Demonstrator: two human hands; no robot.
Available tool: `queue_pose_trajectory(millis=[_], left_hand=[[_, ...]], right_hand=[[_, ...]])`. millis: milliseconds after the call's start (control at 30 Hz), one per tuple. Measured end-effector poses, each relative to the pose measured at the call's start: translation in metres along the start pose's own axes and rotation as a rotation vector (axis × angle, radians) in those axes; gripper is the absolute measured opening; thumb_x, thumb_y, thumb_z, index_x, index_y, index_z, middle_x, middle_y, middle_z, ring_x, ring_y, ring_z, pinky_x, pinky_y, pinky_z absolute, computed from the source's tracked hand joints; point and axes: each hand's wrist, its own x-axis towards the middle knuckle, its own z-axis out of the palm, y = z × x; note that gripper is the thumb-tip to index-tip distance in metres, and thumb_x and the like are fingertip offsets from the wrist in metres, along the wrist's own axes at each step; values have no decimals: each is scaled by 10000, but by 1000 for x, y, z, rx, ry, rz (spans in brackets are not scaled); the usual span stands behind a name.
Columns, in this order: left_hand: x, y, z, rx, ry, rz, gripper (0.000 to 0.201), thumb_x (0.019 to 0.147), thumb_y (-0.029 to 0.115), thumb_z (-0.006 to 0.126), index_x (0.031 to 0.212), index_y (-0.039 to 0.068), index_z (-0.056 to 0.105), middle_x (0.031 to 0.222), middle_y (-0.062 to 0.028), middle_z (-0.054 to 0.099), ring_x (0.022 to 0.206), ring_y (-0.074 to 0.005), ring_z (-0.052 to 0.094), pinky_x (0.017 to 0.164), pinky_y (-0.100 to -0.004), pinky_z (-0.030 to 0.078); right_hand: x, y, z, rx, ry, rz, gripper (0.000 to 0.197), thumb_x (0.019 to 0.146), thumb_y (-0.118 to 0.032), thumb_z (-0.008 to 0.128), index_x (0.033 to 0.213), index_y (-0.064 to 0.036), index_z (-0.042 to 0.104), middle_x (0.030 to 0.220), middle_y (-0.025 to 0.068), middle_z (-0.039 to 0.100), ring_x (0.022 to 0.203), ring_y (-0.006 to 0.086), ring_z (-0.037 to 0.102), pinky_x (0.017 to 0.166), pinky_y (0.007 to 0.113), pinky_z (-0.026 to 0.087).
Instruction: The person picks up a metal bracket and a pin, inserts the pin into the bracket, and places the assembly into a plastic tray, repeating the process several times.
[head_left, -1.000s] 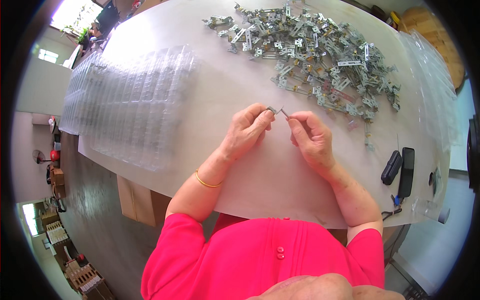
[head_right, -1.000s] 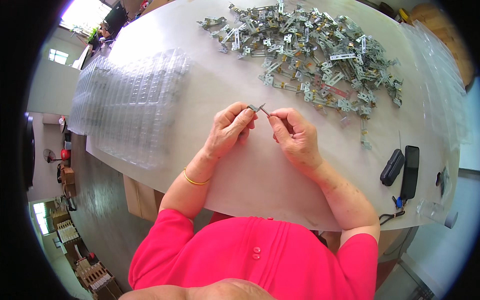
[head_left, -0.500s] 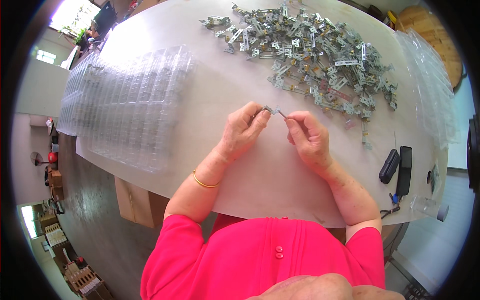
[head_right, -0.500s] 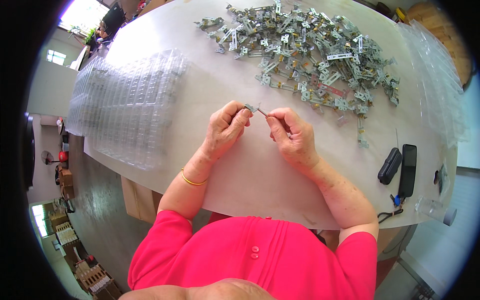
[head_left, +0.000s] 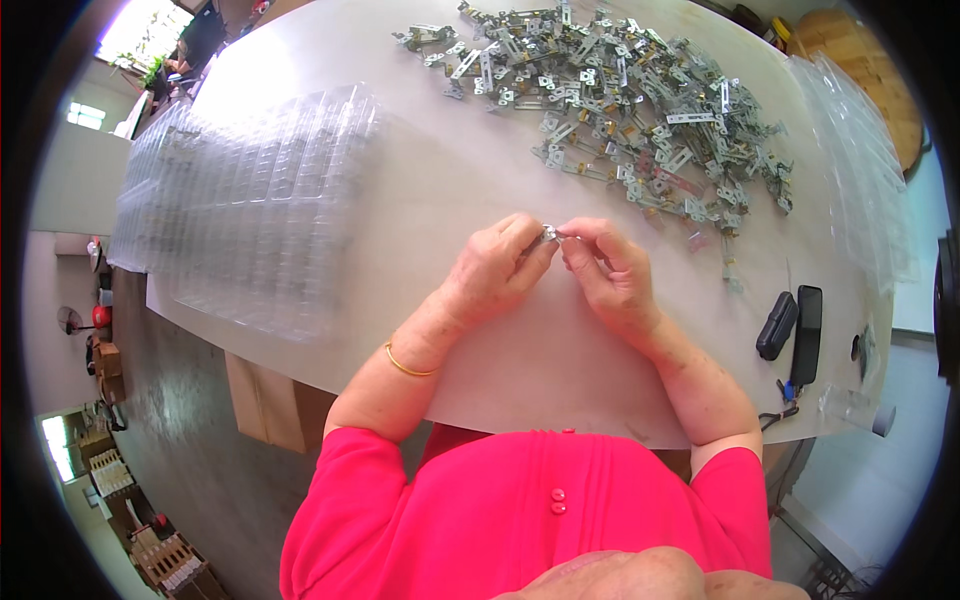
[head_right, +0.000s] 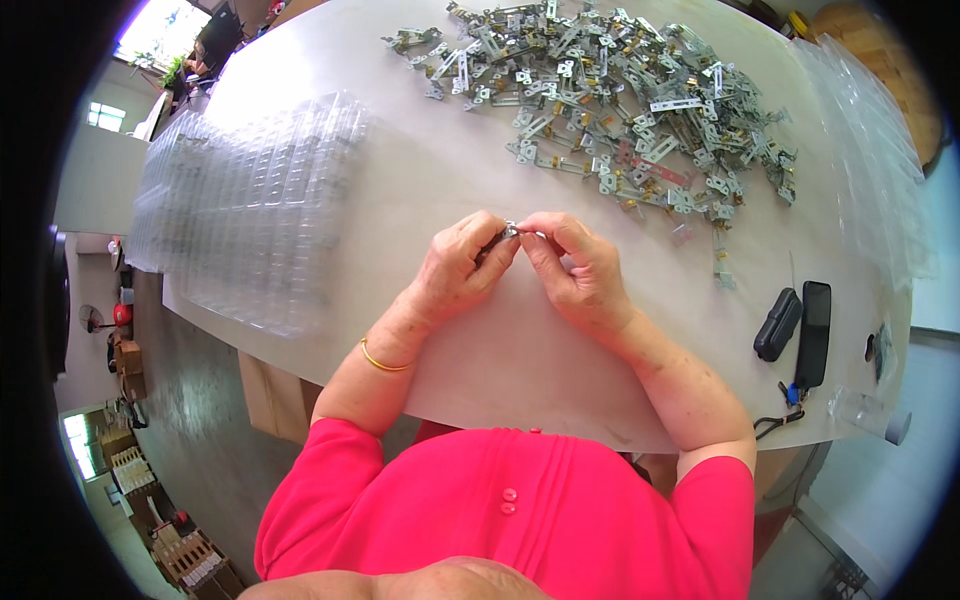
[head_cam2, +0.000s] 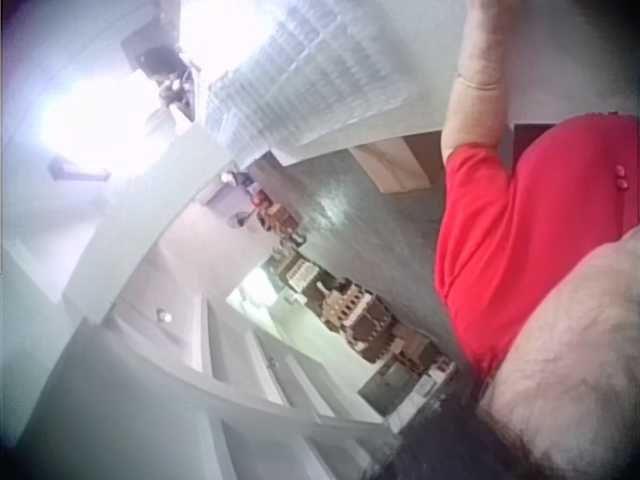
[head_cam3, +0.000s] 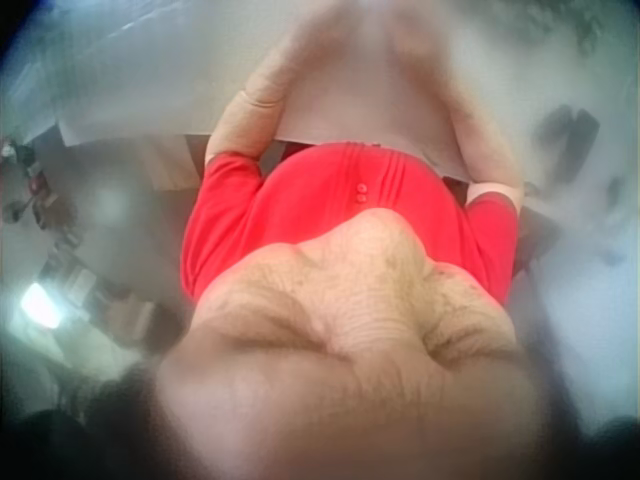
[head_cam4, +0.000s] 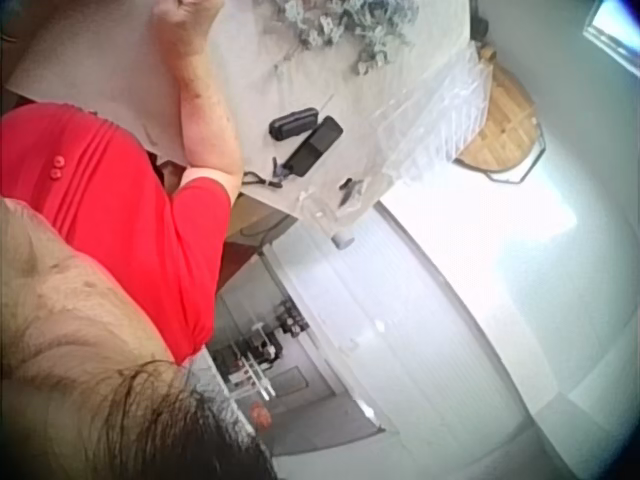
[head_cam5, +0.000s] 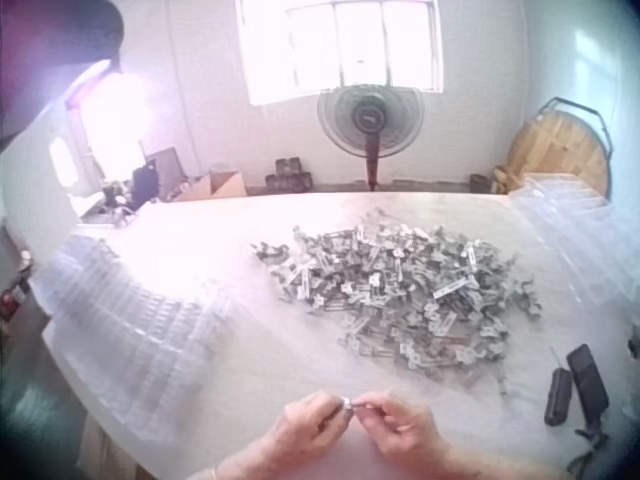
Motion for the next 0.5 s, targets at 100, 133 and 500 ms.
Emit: queue_pose_trajectory(millis=[100,133,500], left_hand=[[-1,0,2,27,13,32,111,868,20,689,861,4,579,689,-106,492,577,-244,491,523,-354,397],[-1,-1,1,27,12,32,111,868,20,689,861,4,579,689,-106,492,577,-244,491,523,-354,397],[5,3,-16,-835,-40,-675,265,1034,271,544,936,41,634,744,-32,597,491,-60,461,437,-195,319]], right_hand=[[6,-1,-1,-170,48,-168,133,937,-26,660,1065,-64,653,847,41,617,697,106,556,646,238,466],[8,-2,-1,-211,80,-229,121,922,-29,683,1035,-67,663,858,42,612,688,107,546,643,233,458],[1,0,1,126,87,174,61,990,-106,638,1027,-60,650,742,-46,545,650,26,473,566,203,388]])
